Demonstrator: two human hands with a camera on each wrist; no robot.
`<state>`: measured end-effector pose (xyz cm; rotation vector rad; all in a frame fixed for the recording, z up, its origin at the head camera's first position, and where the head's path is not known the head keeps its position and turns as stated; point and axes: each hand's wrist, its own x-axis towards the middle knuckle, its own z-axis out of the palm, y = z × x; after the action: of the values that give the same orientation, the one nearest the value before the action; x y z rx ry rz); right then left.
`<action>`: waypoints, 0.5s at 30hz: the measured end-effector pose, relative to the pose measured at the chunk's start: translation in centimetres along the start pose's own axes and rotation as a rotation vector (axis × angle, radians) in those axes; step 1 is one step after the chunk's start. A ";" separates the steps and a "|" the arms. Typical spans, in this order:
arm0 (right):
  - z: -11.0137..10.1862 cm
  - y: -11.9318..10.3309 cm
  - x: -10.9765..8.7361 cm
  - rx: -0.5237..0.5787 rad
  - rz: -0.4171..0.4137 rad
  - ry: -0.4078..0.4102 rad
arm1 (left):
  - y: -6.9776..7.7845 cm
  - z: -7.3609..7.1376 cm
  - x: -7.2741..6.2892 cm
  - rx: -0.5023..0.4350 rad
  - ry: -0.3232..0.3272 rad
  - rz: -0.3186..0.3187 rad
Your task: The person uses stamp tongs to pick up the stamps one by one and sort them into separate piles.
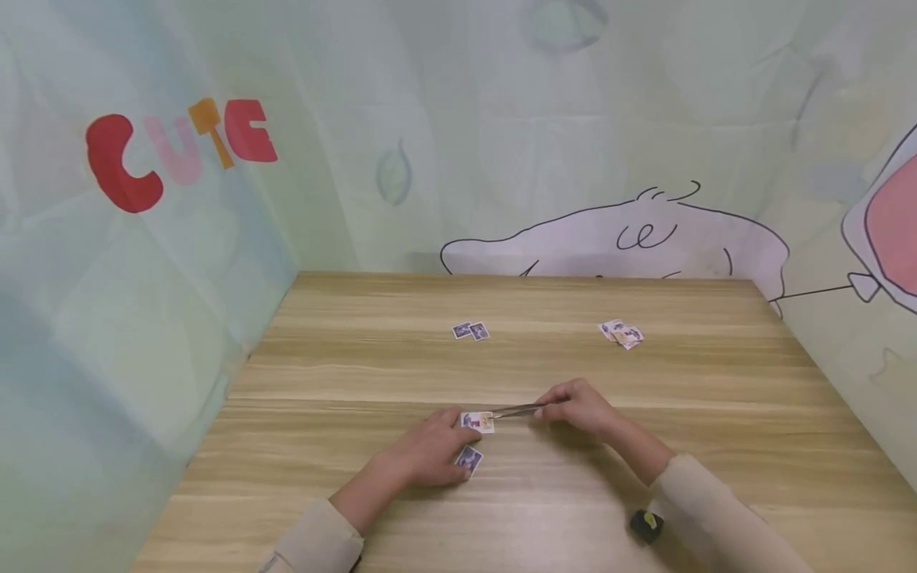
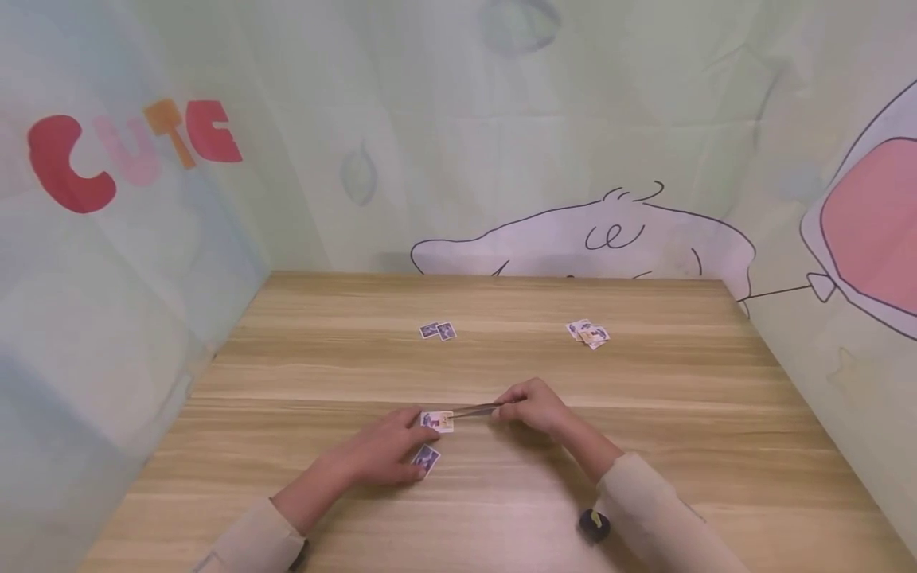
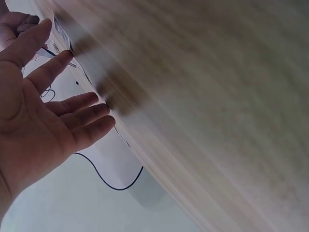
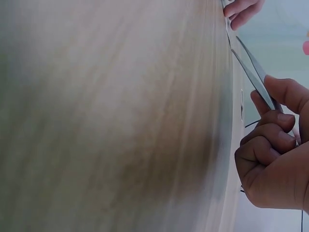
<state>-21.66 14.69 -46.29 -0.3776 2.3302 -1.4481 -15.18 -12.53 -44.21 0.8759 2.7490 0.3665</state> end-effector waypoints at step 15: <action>-0.4 0.2 1.3 -0.016 0.007 -0.055 | -0.5 -0.1 -0.3 -0.010 0.016 -0.041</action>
<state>-22.98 14.57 -46.53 -0.4088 2.2984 -1.3987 -15.25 -13.15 -44.26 0.8163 2.7724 0.3804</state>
